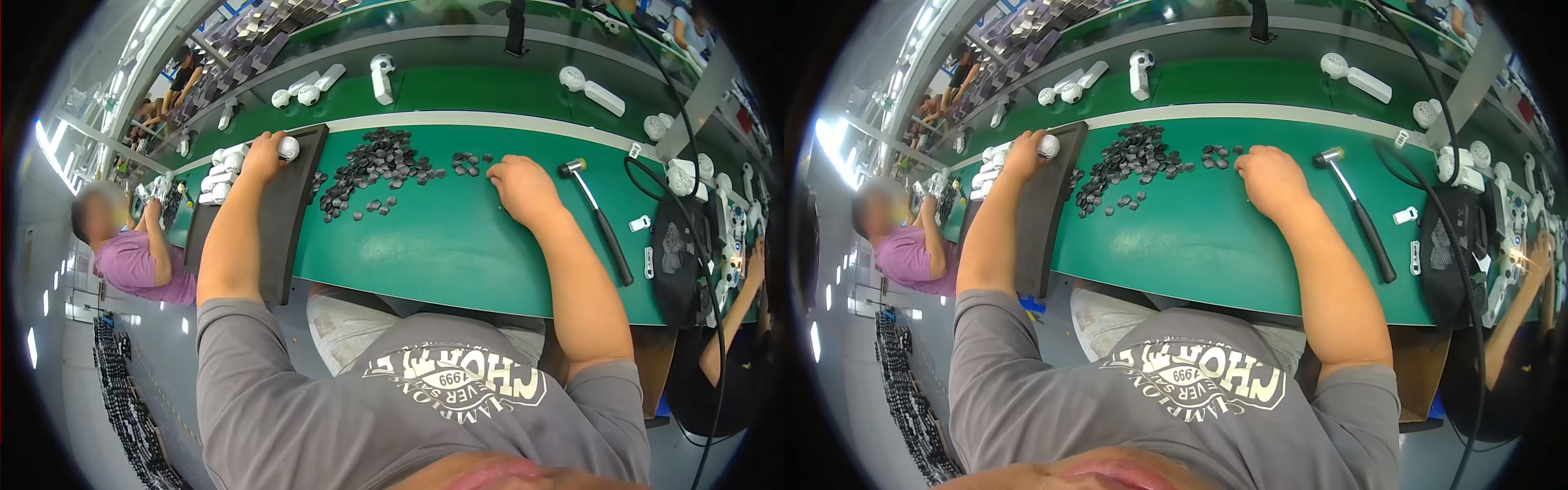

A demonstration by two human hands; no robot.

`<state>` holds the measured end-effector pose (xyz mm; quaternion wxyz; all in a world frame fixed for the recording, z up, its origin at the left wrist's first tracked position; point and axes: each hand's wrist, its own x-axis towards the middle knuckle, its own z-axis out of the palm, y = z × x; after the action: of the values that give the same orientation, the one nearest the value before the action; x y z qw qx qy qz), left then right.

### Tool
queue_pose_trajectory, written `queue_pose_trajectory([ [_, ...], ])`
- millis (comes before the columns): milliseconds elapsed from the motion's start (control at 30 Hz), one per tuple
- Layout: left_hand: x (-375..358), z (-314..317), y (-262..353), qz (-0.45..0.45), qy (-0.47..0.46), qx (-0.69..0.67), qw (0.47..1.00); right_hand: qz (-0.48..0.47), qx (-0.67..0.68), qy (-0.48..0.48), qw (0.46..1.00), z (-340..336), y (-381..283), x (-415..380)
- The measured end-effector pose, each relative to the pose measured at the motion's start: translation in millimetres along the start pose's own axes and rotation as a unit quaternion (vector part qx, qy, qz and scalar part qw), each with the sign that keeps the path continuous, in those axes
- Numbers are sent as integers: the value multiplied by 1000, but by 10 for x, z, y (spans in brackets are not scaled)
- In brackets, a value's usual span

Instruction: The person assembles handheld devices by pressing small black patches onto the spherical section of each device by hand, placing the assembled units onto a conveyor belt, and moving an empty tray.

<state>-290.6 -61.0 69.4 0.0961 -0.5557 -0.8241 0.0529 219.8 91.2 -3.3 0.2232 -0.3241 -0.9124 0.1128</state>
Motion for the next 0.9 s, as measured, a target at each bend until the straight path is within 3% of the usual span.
queue_pose_trajectory([
  [100, -49, -69, -38, -13, 70, -63, 995, 21, -39, -69, 997, -71, -59, -9],
  [167, -66, -128, -40, -68, 156, -166, 971, 17, -41, -52, 998, -27, -77, -48],
  [200, -57, -157, -20, -63, 157, -168, 971, 9, -44, -38, 998, -4, -80, -66],
  [233, -59, -239, 44, -60, 209, -294, 931, 0, -48, -25, 999, -43, -111, -74],
  [300, -27, -398, 176, -52, 295, -529, 794, -2, -26, 2, 1000, -148, -168, -61],
  [333, -42, -501, 337, -47, 292, -535, 791, -9, 2, 28, 1000, -235, -232, -41],
  [400, -153, -662, 852, 43, 211, -765, 606, -15, 24, 47, 999, -421, -382, -31],
  [500, -291, -601, 1752, 98, 35, -878, 467, 42, 240, 100, 965, -695, -594, -50],
  [533, -350, -556, 2079, 98, -34, -906, 410, 46, 236, 95, 966, -674, -573, -57],
  [600, -421, -382, 2623, 43, -123, -936, 328, -160, 126, 301, 932, -590, -473, -39],
  [633, -448, -302, 2816, 42, -131, -937, 322, -259, 64, 393, 880, -563, -425, -54],
  [733, -512, -92, 3174, 24, -221, -933, 284, -253, 26, 388, 886, -493, -397, -154],
  [833, -576, 64, 3304, 13, -216, -913, 347, -244, 17, 366, 898, -394, -334, -180],
  [900, -578, 109, 3304, 25, -216, -907, 361, -252, 27, 346, 904, -360, -294, -114],
])
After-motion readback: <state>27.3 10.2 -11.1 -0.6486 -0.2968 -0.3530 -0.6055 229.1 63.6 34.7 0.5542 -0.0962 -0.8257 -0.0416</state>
